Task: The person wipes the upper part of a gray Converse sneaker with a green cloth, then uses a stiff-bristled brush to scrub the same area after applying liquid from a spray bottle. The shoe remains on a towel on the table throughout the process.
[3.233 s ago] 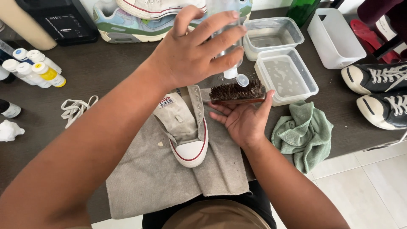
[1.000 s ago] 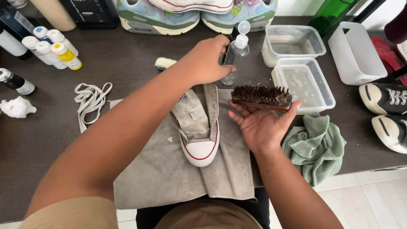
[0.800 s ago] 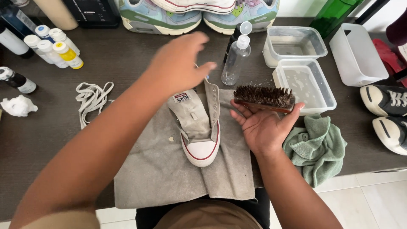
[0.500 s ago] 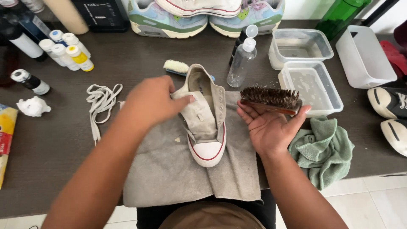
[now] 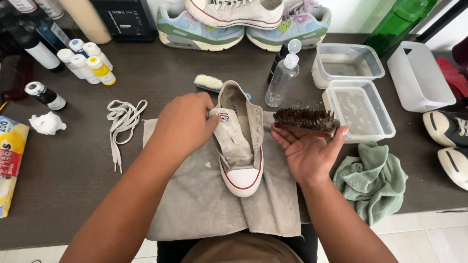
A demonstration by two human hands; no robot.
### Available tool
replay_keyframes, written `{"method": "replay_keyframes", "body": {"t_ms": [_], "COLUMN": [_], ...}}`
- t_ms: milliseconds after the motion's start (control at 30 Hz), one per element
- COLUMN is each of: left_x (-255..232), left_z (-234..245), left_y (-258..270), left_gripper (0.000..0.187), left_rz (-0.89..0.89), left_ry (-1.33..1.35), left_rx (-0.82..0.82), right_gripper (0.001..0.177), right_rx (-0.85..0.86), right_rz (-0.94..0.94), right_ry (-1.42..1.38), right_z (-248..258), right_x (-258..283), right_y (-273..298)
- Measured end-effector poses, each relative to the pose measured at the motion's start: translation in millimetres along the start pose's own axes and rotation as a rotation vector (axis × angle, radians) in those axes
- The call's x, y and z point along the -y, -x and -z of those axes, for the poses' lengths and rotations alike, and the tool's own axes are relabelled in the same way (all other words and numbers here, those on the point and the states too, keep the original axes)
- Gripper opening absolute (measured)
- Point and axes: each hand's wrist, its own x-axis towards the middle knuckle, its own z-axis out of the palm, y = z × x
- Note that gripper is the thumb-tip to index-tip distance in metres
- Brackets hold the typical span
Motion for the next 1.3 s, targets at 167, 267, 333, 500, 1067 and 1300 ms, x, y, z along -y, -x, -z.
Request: {"method": "replay_keyframes", "body": {"t_ms": [167, 267, 333, 500, 1067, 1300], "left_x": [-11, -17, -17, 4, -27, -12], "left_z": [12, 3, -12, -52, -54, -66], "left_y": [6, 10, 10, -2, 1, -5], "left_gripper": [0.011, 0.009, 0.011, 0.076, 0.043, 0.038], "left_rz": [-0.144, -0.291, -0.344, -0.141, 0.31, 0.4], "left_ry": [0.218, 0.706, 0.987, 1.282, 1.425, 1.701], "left_rx": [-0.036, 0.002, 0.047, 0.235, 0.186, 0.314], "right_gripper": [0.121, 0.121, 0.122, 0.119, 0.124, 0.127], "right_rx": [0.012, 0.019, 0.03, 0.03, 0.133, 0.531], "right_rz": [0.021, 0.045, 0.057, 0.079, 0.192, 0.613], "right_ry": [0.017, 0.014, 0.014, -0.008, 0.006, 0.326], "right_z": [7, 7, 6, 9, 25, 6], "right_x": [-3, -2, -1, 0, -6, 0], "right_y": [-4, -2, -2, -2, -3, -11]}}
